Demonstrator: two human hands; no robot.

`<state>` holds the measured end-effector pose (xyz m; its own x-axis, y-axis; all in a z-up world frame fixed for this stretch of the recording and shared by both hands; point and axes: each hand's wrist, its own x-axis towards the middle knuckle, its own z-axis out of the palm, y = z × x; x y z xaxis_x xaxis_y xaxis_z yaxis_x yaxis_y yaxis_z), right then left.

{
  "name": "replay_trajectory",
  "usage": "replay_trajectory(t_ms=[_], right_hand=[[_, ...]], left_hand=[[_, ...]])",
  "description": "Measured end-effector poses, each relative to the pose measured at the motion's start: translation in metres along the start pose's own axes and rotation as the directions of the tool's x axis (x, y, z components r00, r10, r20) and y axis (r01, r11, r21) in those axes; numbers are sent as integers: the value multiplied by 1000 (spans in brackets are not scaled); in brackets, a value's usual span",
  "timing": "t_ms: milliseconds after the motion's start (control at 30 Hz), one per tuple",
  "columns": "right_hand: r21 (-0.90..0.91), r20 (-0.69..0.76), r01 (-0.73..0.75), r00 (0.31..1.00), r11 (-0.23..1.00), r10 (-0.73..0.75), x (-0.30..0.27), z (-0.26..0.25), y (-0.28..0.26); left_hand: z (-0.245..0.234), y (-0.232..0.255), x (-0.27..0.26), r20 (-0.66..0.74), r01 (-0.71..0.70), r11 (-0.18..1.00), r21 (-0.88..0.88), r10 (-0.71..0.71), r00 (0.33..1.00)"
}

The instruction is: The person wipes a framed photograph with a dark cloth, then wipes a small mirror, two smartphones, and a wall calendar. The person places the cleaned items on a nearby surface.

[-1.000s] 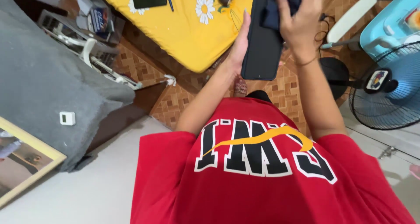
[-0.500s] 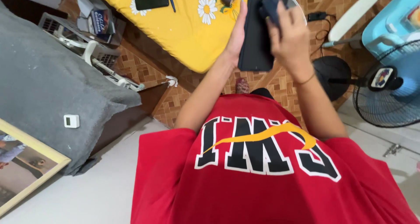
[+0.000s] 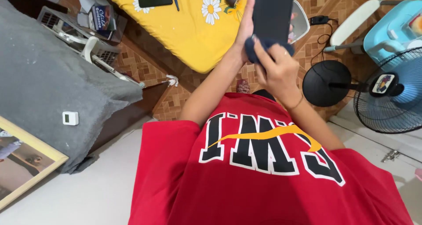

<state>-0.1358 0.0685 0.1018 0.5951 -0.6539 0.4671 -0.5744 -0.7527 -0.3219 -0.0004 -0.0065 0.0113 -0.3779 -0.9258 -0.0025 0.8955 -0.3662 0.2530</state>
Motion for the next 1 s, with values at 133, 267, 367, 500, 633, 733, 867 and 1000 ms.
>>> replay_trajectory(t_ms=[133,267,367,500,633,733,867,1000], right_hand=[[33,19,20,1000,999,-20,-14,-1,27],[-221,-45,-148,989,964,141,-11,38,93],[-155,-67,-174,984,972,166,-4,50,79],[138,53,-57,997,989,51,-16,36,10],[86,189,-129,976,988,111,-42,41,36],[245,75,-224,974,943,211,-27,36,59],[417,31,-252,964,873,264,15,58,45],[258,119,-149,985,955,122,29,91,-13]], left_hand=[[7,4,-16,-109,-12,1000,-26,9,994],[-28,-28,-25,-148,83,993,81,-71,987],[-47,-44,-20,-252,136,977,163,-92,963],[-30,0,-27,-314,-11,998,-66,-11,949],[-33,43,-55,-366,-53,995,80,78,927],[-43,55,-70,-373,-13,997,80,42,927],[-50,44,-74,-306,-3,993,117,39,951],[-65,45,-68,-323,-63,991,-119,21,946]])
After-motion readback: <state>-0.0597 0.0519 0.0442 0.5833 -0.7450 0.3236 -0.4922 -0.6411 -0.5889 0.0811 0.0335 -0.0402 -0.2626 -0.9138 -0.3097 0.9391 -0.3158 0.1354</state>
